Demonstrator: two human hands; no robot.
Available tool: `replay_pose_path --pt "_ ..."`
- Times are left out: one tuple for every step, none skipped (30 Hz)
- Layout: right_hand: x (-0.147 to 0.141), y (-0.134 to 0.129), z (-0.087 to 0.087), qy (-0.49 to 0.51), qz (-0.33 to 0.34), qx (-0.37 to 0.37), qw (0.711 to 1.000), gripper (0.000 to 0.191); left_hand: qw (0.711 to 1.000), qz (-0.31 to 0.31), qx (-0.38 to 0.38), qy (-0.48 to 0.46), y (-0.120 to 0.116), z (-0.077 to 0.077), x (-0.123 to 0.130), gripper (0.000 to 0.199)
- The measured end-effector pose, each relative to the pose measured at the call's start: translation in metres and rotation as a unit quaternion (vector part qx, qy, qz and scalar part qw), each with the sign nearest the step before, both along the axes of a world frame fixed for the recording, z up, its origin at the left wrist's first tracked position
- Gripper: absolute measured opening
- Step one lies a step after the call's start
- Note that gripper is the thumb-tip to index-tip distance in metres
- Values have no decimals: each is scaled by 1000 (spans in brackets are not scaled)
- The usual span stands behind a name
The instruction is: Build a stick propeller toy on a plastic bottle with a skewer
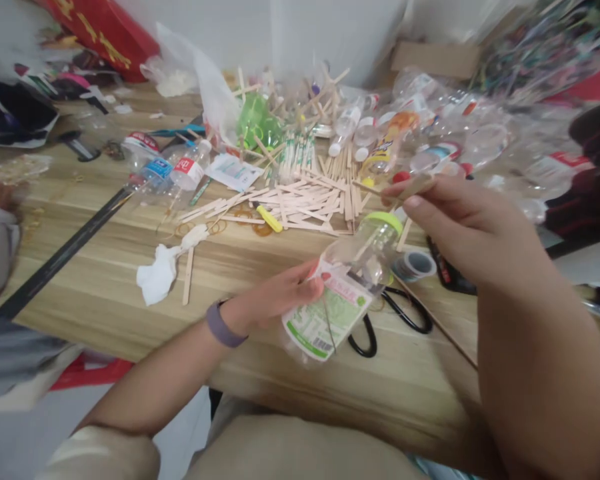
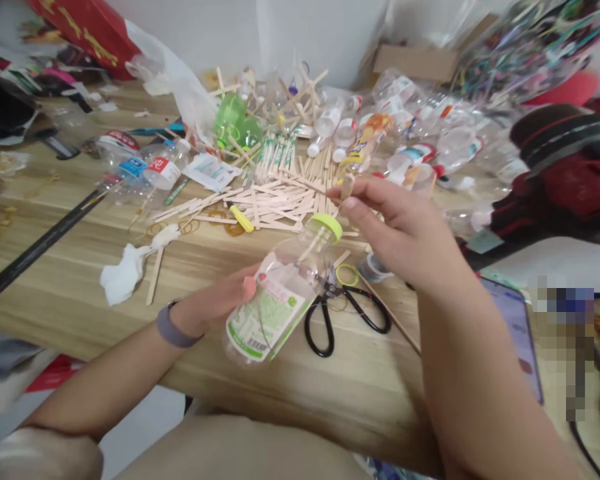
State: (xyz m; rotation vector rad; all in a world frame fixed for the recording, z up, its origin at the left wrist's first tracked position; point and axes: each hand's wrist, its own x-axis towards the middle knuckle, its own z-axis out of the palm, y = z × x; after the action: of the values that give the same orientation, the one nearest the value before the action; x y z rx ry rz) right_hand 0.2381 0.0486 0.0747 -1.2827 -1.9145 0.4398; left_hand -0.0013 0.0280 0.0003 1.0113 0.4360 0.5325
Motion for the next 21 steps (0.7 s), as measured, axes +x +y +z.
replay_pose_path --pt "-2 0 -1 9 -8 -5 1000 21 1000 -7 -26 -9 0 -1 1 81" --pt "-4 1 -2 18 -18 -9 1000 20 999 -6 -48 -17 0 -1 2 80" --pt "-6 1 -3 27 -29 -15 999 19 997 -3 -70 -22 0 -1 3 77" --pt "-8 2 -5 36 -43 -22 998 18 996 0 -90 -24 0 0 4 73" --pt "-9 3 -7 44 -56 -29 997 17 993 5 -111 -25 0 1 4 69" --pt "-10 5 -9 54 -69 -35 996 15 991 9 -131 -25 0 2 4 65" --pt "-12 6 -11 62 -81 -42 994 14 988 12 -150 -26 0 3 5 62" --pt "-13 8 -13 69 -91 -49 992 12 986 16 -166 -26 0 5 5 60" --pt "-14 10 -16 75 -102 -56 990 12 983 20 -179 -26 1 6 5 59" --pt "-15 12 -19 81 -112 -62 988 12 981 25 -189 -25 1 8 5 58" --pt "-15 14 -21 88 -121 -65 987 11 980 30 -197 -23 2 8 5 58" --pt "-16 15 -24 96 -128 -68 985 12 978 33 -203 -21 2 9 6 58" --pt "-16 17 -27 105 -132 -70 983 12 978 35 -206 -19 2 9 6 58" --pt "-16 18 -29 117 -133 -72 982 13 977 37 -208 -18 3 9 6 58" --pt "-15 20 -32 131 -128 -77 980 13 977 37 -208 -18 3 8 6 57" --pt "-15 21 -35 147 -116 -86 979 13 977 37 -209 -19 3 7 6 56" --pt "-14 22 -37 162 -101 -99 977 13 977 36 -210 -21 3 7 6 54" --pt "-14 23 -40 176 -86 -110 974 12 976 33 -212 -22 3 6 6 53" --pt "-13 24 -41 186 -72 -116 973 12 976 30 -215 -24 3 6 6 53" --pt "-13 25 -42 192 -62 -120 972 11 975 28 -218 -26 3 6 6 53" --pt "-13 25 -43 193 -58 -120 972 11 975 27 -220 -27 3 6 6 54"
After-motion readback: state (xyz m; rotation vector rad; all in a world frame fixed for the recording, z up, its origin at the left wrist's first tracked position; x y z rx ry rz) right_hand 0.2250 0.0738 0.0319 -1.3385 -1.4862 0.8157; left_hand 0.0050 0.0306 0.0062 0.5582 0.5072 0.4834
